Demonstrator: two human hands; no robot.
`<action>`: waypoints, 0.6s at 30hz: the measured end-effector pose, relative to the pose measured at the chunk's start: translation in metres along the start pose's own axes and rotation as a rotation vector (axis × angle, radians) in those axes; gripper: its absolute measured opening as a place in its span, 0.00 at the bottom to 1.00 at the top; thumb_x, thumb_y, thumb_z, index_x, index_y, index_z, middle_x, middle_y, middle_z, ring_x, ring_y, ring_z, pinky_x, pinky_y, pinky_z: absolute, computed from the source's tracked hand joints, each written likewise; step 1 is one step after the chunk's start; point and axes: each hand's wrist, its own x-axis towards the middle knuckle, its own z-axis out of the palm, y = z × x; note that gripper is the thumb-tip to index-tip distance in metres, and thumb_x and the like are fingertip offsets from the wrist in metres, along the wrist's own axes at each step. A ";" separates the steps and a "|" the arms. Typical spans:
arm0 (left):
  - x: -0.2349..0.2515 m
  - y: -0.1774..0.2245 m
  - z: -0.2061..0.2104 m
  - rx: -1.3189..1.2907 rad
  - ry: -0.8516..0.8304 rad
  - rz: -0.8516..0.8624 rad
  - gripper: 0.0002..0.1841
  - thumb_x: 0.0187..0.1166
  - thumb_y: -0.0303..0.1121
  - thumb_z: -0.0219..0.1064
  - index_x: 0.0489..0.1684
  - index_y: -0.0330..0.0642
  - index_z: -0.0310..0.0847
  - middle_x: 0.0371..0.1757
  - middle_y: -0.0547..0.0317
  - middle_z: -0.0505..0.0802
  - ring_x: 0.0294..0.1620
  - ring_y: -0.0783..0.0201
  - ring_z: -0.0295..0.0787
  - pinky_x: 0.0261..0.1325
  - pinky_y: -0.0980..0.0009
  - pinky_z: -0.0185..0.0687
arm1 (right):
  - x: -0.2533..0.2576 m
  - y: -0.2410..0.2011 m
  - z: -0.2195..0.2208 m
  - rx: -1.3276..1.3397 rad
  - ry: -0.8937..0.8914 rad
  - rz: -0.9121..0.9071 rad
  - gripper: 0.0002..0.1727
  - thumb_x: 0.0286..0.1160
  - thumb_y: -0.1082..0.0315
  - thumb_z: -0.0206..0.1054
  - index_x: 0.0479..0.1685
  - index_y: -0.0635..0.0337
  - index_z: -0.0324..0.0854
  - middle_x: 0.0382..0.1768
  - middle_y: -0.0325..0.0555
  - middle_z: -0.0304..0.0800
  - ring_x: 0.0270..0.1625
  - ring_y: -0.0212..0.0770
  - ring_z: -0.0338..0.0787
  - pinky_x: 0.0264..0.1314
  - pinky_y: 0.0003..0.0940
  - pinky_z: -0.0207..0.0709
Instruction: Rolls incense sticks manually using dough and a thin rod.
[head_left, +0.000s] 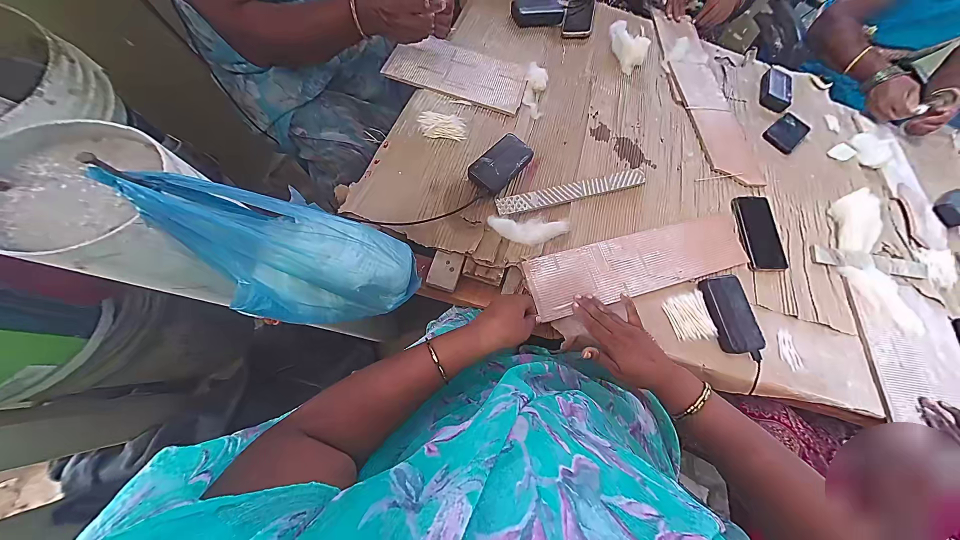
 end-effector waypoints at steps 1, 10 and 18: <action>0.000 -0.001 -0.003 -0.018 0.044 0.002 0.16 0.92 0.35 0.56 0.56 0.31 0.84 0.52 0.39 0.91 0.57 0.46 0.88 0.66 0.45 0.78 | 0.006 0.003 0.001 -0.010 0.080 0.044 0.44 0.90 0.35 0.35 0.90 0.62 0.61 0.90 0.52 0.64 0.92 0.51 0.61 0.86 0.80 0.37; 0.008 -0.004 -0.023 0.099 0.199 -0.063 0.15 0.91 0.35 0.58 0.57 0.32 0.84 0.58 0.38 0.90 0.65 0.42 0.87 0.71 0.43 0.78 | 0.093 0.008 0.019 -0.060 0.058 0.121 0.42 0.90 0.38 0.41 0.94 0.58 0.53 0.94 0.48 0.53 0.96 0.50 0.49 0.91 0.73 0.29; 0.000 -0.004 -0.005 0.083 0.040 -0.015 0.15 0.91 0.35 0.58 0.59 0.33 0.85 0.55 0.39 0.91 0.61 0.44 0.88 0.69 0.44 0.78 | 0.028 -0.019 0.007 -0.020 -0.171 0.025 0.43 0.90 0.36 0.36 0.94 0.58 0.52 0.95 0.48 0.51 0.96 0.48 0.49 0.90 0.75 0.28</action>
